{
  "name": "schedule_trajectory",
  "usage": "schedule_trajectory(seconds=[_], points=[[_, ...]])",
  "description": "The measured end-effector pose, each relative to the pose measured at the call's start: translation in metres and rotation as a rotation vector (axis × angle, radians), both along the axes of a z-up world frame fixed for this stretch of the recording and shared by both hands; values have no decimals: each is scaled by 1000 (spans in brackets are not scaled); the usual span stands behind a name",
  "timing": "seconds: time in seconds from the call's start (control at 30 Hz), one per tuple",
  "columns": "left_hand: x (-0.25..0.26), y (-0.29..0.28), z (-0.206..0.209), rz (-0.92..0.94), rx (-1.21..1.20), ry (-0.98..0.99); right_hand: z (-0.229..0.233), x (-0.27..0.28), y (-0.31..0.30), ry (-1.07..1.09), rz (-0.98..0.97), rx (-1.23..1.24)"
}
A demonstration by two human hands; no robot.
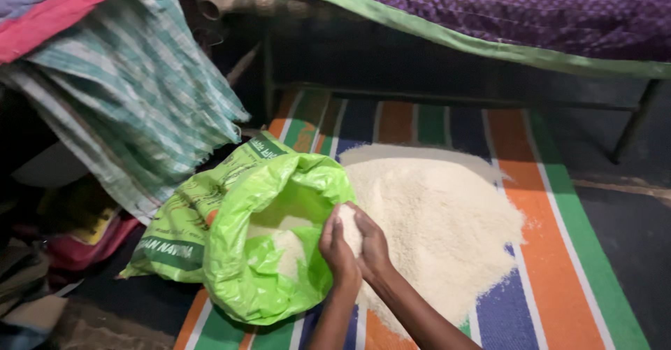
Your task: The person scoops white rice from a green sack onto a striped mat on the floor. They then use their hands to spread and sift through the rice pile, likely to remove impurities or check quality.
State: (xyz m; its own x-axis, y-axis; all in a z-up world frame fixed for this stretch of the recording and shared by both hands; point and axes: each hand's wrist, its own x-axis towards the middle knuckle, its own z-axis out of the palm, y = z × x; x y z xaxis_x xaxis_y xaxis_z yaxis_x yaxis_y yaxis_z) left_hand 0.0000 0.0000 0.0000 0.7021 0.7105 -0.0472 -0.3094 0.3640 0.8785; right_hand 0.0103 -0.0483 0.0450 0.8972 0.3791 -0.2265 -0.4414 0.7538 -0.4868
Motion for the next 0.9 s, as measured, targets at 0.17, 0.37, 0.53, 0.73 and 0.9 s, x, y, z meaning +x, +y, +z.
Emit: schedule_trajectory(seconds=[0.17,0.37,0.53,0.73,0.9], points=[[-8,49,10,82,-212,53,-37,14,49,39,154,-109],[20,114,-11,-12,-299,138,-92,71,111,25,347,-223],[29,138,-11,-159,-227,127,-49,67,91,-33,325,-516],[10,102,11,-227,-21,377,-19,33,11,-256,259,-637],[8,38,9,-196,646,619,-36,29,-70,-559,-110,-984]])
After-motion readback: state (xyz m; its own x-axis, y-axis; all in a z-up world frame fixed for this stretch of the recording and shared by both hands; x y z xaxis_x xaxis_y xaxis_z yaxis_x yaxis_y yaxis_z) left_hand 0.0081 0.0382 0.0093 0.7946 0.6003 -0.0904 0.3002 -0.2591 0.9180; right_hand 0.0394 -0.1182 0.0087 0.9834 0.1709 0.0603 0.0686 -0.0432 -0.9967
